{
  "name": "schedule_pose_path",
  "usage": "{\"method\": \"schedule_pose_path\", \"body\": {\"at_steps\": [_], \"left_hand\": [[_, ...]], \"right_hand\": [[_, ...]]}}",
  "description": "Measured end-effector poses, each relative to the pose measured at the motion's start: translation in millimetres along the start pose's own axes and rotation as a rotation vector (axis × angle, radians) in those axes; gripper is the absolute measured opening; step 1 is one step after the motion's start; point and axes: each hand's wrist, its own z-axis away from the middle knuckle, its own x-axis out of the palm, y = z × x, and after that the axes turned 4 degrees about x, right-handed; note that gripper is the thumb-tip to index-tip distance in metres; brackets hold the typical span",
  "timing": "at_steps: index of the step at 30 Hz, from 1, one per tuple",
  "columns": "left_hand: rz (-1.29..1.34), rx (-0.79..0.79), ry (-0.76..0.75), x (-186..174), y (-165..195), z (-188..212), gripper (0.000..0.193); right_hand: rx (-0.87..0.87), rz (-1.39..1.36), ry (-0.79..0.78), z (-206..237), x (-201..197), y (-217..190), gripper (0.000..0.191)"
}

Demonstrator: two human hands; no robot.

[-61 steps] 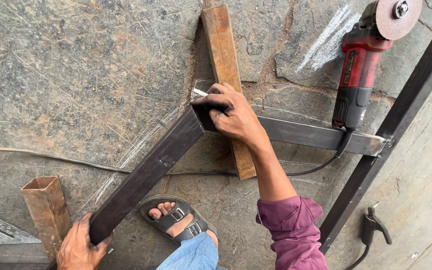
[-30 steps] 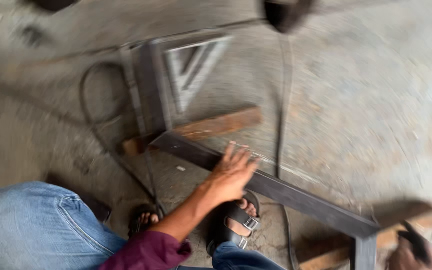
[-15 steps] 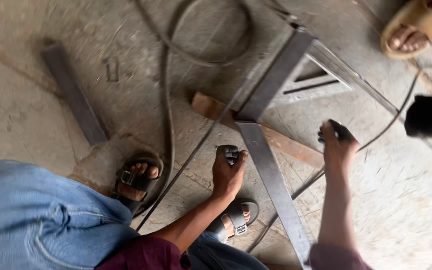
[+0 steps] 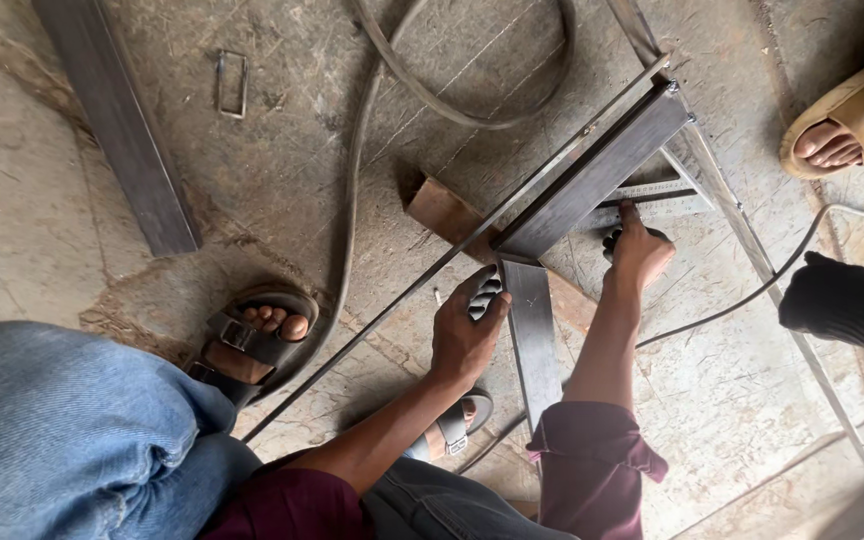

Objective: The person sits on the floor of a metal workshop and uses an angle grinder to grind and cut steel square bars, producing sparks. They reposition the bars on wooden blocks, fit pieces together, and use a speed square and a marking tool to check and mark angles on the frame.

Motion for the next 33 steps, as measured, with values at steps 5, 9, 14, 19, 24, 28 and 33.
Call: {"method": "schedule_pose_path", "body": {"at_steps": [5,9,14,19,24,28,33], "left_hand": [[-0.028,0.13,0.023,1.3,-2.7,-6.3,0.059],[0.096,0.078,-0.006,-0.7,-1.8,-10.1,0.062],[0.19,0.049,0.005,-1.4,0.0,-11.4,0.055],[0.059,0.129,0.056,1.2,-3.6,-10.3,0.05],[0.004,0.159,0.067,-2.2,-7.8,-5.2,0.062],[0.0,0.215,0.072,-2.9,-10.2,-2.9,0.062],[0.278,0.109,0.051,2.6,-18.0,-5.0,0.047]], "right_hand": [[0.181,-0.696,-0.133,-8.2,-6.7,16.5,0.019],[0.268,-0.991,-0.348,-13.1,-18.5,38.2,0.019],[0.321,-0.855,-0.395,-7.5,-30.9,67.6,0.021],[0.316,-0.975,-0.477,5.8,-45.7,85.9,0.018],[0.243,-1.018,-0.52,-2.8,-49.2,93.0,0.014],[0.192,-1.013,-0.572,-27.5,-36.2,96.6,0.008],[0.115,-0.993,-0.534,-43.5,-20.0,100.9,0.008]]}}
